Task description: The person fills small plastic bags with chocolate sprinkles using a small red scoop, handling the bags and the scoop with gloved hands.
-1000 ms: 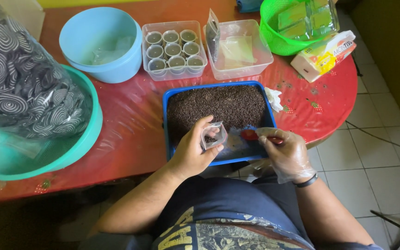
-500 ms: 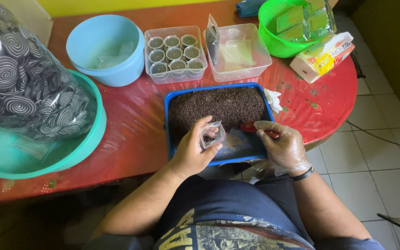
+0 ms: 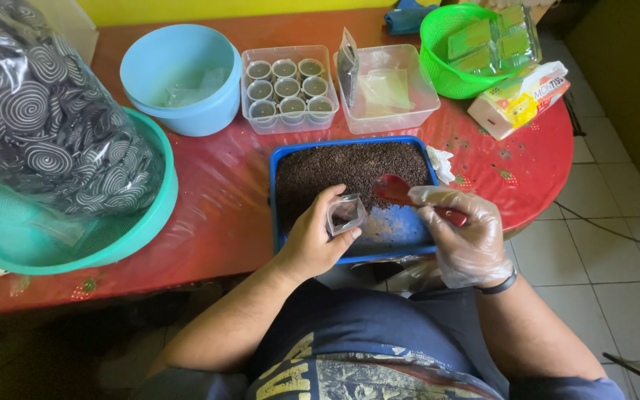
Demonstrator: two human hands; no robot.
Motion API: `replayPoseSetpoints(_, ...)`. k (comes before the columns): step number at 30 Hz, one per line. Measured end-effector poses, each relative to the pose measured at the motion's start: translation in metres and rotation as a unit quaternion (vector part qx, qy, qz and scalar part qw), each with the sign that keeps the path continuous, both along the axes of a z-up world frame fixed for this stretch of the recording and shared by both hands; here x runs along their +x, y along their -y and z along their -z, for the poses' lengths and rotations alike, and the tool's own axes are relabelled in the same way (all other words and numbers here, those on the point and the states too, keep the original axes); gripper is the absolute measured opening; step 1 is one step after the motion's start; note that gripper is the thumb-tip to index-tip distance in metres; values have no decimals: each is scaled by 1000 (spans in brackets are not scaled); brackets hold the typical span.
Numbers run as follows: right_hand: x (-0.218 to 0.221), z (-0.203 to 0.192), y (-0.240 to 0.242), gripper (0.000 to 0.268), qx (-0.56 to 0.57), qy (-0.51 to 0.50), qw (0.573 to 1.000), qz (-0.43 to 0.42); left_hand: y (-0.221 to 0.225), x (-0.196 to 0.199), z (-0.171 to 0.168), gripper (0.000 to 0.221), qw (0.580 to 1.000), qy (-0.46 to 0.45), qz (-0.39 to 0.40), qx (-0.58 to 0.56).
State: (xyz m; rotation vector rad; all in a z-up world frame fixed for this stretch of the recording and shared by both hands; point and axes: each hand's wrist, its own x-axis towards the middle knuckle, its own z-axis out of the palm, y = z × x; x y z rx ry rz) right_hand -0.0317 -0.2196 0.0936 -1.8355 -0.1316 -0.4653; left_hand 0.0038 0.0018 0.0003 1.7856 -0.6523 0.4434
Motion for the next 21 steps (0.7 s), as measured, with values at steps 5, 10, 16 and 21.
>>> replayPoseSetpoints(5,0,-20,-15,7,-56,116,985,-115,3,-1,-3,70,1000,-14,-8,5)
replayPoseSetpoints(10,1,-6,-4,10,-46,110,986,-117,2,-1,1,69,1000,-17,-13,10)
replayPoseSetpoints(16,7,40,25,15,-109,-35,992,44,0,0,10,68,1000,-18,6,1)
replayPoseSetpoints(21,5,69,34,10,-163,-142,974,62,1,1,8,68,1000,-22,4,2)
